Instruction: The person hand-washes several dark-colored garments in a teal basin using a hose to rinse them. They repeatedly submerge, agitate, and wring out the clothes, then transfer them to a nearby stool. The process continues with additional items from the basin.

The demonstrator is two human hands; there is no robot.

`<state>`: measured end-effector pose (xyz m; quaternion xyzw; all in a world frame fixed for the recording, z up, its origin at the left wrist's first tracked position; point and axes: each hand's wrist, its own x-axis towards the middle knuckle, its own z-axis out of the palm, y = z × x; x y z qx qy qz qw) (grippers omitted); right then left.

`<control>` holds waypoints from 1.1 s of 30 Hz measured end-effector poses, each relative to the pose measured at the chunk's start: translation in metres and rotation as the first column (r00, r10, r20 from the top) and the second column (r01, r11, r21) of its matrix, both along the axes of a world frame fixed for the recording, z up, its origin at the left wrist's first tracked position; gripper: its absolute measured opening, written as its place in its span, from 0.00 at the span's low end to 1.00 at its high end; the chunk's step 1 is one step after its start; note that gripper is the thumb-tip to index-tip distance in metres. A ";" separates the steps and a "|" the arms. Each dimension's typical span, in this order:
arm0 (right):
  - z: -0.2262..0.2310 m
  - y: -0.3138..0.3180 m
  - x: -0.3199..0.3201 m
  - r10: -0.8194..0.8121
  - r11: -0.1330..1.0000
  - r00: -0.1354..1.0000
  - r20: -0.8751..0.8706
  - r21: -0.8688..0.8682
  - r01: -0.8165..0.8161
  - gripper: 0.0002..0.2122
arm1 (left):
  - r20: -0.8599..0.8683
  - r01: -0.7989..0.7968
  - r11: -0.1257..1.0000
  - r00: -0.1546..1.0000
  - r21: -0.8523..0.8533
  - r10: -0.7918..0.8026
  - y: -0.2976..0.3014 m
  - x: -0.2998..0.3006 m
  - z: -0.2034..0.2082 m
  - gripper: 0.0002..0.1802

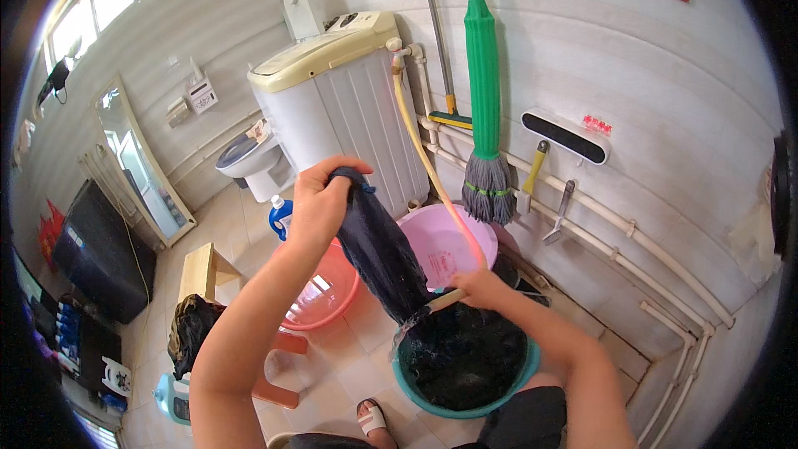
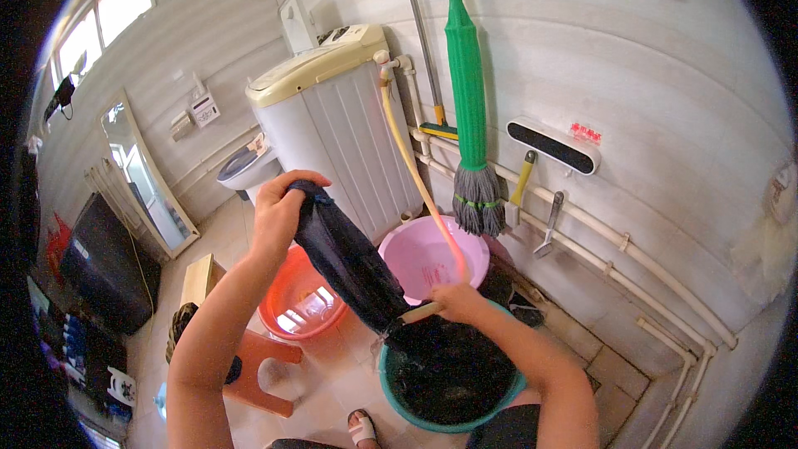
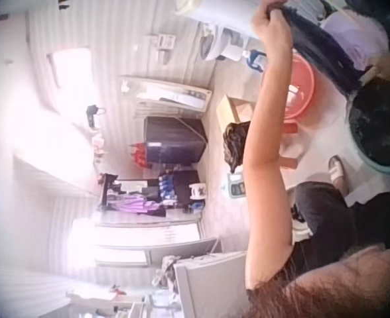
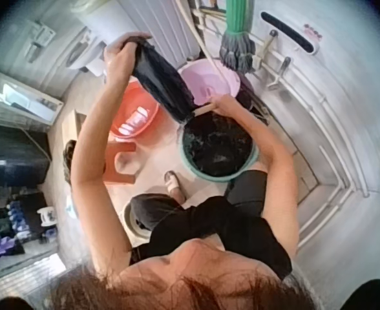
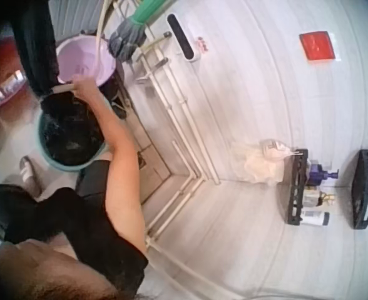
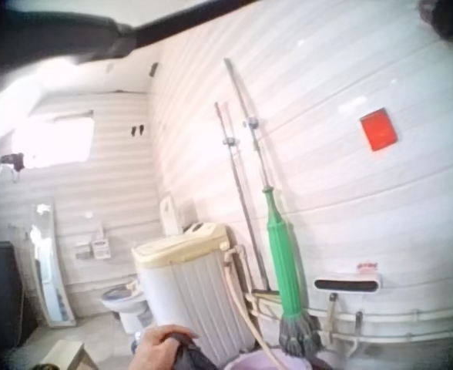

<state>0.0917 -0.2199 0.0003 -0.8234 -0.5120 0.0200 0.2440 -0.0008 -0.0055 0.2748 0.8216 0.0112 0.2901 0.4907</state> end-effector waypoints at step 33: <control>0.075 -0.027 0.006 -0.185 0.965 0.872 -0.452 0.081 0.247 0.15 | -0.665 0.032 0.995 0.746 0.091 0.036 -0.002 0.029 -0.294 0.21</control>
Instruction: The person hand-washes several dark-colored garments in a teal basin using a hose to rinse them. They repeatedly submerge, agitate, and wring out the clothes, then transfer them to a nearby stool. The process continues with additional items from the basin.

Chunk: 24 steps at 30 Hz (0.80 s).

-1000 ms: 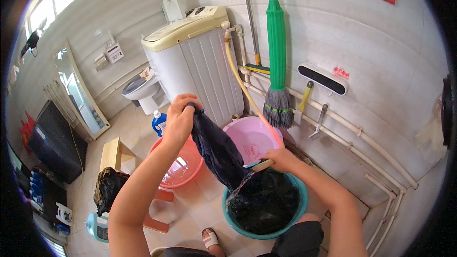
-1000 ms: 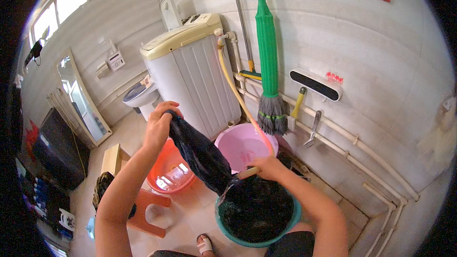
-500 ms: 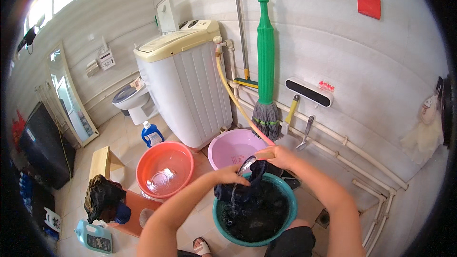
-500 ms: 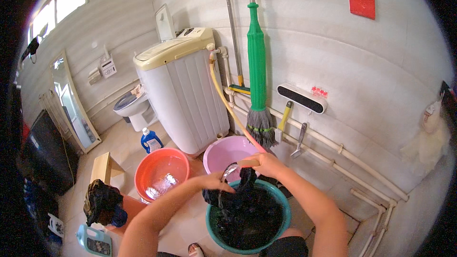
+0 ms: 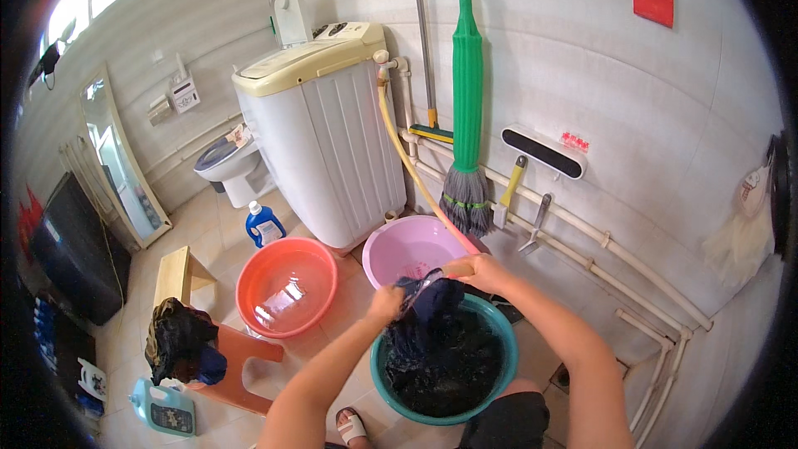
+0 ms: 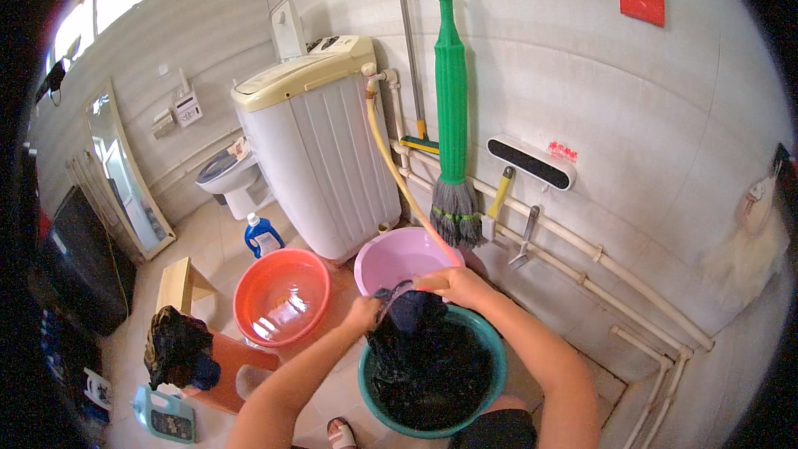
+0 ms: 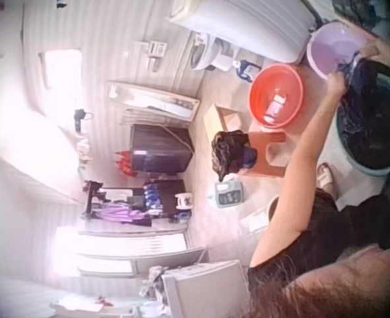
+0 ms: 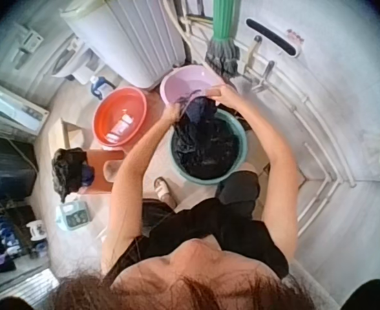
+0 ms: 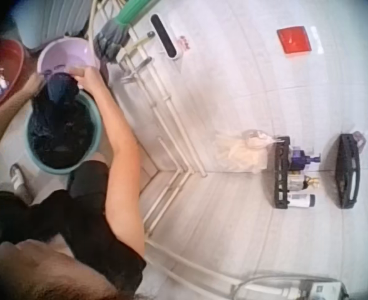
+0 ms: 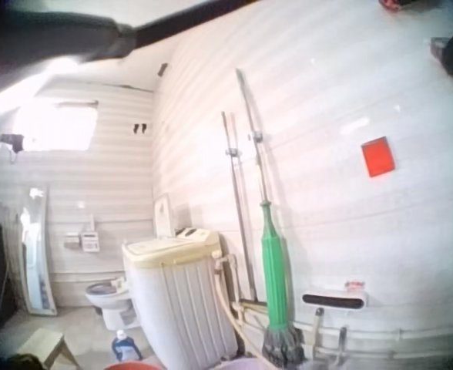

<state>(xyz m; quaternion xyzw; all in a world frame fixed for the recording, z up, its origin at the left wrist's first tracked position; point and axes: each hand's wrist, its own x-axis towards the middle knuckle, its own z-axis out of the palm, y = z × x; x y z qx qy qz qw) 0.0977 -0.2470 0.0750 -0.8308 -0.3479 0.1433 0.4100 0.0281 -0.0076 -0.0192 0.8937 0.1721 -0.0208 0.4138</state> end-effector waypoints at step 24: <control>-0.028 0.021 0.025 -0.030 0.991 0.901 0.432 -0.105 0.083 0.11 | 0.098 0.058 0.697 0.995 -0.715 0.017 0.008 0.002 0.117 0.24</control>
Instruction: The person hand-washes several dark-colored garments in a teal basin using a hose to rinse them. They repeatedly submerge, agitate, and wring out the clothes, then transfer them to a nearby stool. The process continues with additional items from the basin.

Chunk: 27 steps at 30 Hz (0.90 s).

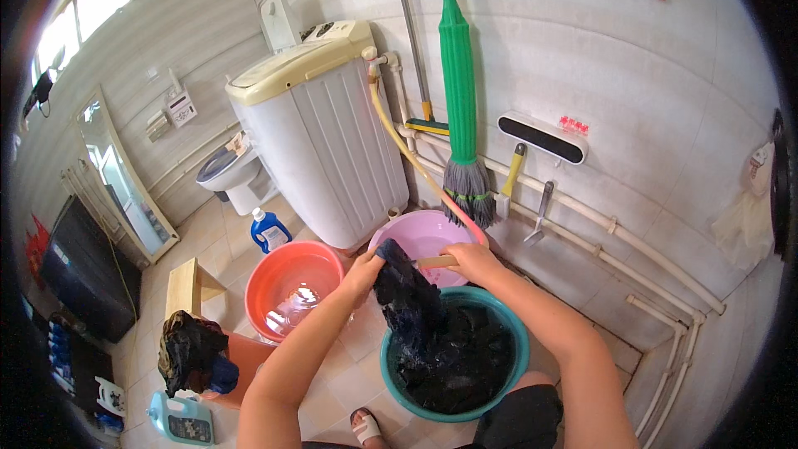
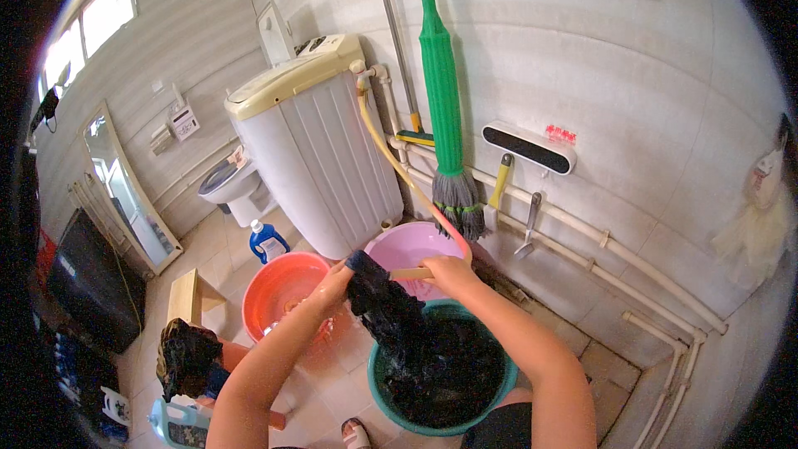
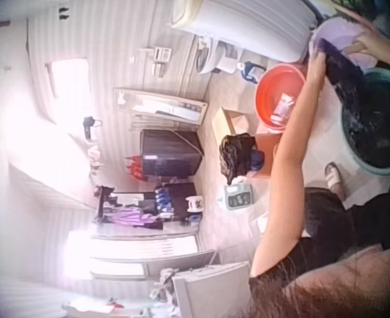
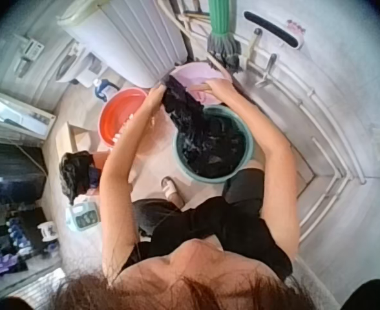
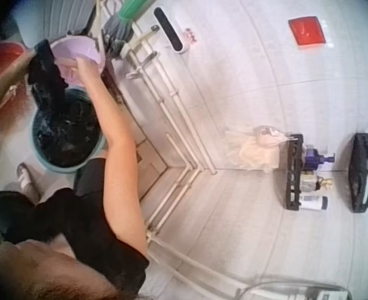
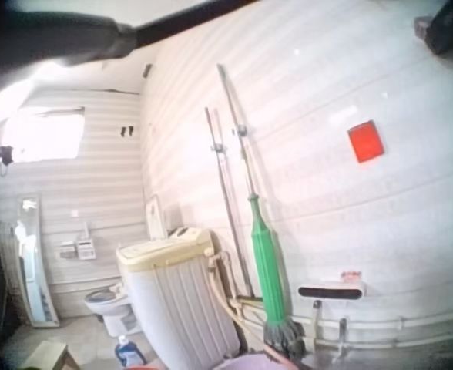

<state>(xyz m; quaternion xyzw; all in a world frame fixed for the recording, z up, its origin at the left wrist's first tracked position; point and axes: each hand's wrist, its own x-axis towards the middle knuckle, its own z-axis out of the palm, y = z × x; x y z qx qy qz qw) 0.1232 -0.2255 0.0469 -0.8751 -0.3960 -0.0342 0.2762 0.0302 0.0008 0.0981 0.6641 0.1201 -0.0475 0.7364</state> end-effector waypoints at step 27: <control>-0.075 -0.041 0.008 0.147 0.934 0.973 0.177 -0.348 -0.078 0.08 | 0.576 0.139 0.962 0.817 -0.235 0.023 -0.017 -0.024 0.206 0.22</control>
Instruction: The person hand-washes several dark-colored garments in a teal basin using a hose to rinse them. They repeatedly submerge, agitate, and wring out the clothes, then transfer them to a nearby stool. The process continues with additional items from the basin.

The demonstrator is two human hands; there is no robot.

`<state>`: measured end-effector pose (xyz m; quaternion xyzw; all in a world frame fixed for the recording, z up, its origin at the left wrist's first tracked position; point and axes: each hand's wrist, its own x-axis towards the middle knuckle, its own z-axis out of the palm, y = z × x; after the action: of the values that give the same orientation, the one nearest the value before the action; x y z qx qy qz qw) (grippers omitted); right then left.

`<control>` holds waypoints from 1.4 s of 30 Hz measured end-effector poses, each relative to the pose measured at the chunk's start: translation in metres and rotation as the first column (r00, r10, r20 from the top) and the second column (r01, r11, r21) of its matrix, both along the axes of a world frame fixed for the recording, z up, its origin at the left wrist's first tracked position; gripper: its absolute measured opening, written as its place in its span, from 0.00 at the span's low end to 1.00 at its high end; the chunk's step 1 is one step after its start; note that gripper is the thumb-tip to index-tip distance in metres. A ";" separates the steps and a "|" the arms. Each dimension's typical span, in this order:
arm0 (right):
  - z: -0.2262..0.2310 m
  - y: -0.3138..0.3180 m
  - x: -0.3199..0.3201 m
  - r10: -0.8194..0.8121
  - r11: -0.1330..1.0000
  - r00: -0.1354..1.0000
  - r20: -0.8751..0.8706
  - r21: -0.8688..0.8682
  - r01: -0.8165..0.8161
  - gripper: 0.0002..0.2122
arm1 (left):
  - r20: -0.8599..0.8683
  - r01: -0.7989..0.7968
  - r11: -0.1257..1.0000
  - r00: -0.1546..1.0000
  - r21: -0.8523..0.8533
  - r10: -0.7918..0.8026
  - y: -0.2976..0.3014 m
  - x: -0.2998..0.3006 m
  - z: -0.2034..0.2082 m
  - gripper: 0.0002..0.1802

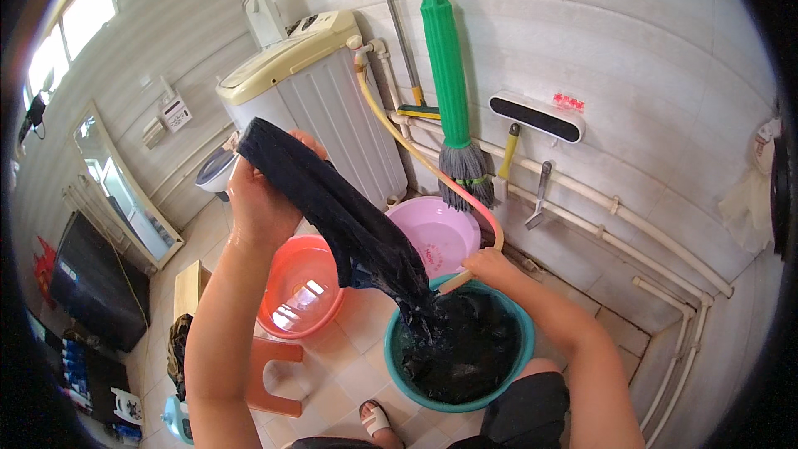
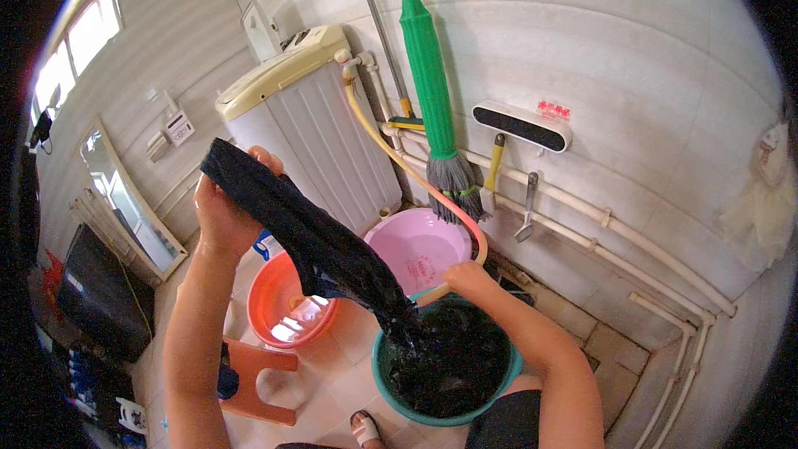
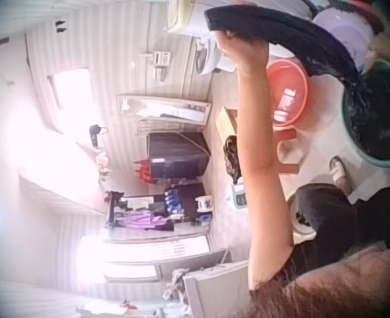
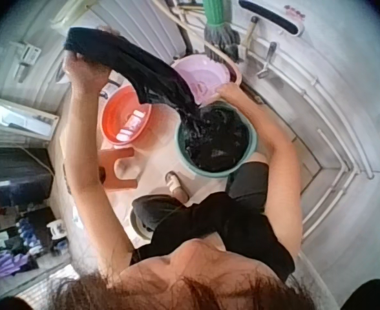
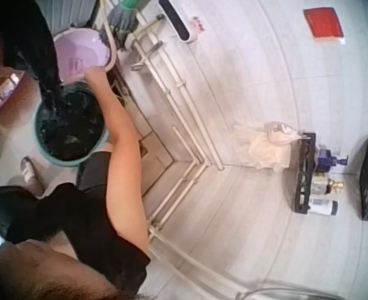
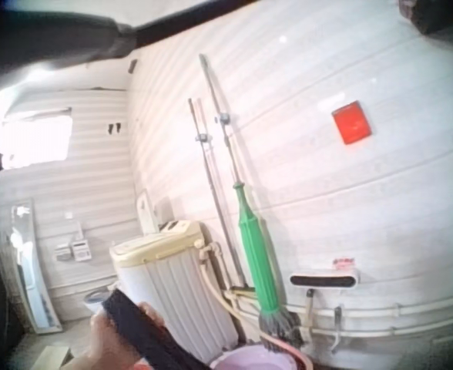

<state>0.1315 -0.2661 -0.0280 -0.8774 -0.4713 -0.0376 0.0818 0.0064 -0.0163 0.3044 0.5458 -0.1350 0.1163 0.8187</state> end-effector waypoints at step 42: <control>-0.059 0.020 -0.029 -0.075 0.984 0.997 -0.031 0.159 0.079 0.10 | -0.279 -0.284 0.952 0.929 -0.114 0.244 -0.019 -0.018 -0.006 0.21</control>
<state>0.1021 -0.2459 -0.0868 -0.8860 -0.4314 -0.0676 0.1562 -0.0120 -0.0355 0.2987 0.5054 0.0581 0.1627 0.8454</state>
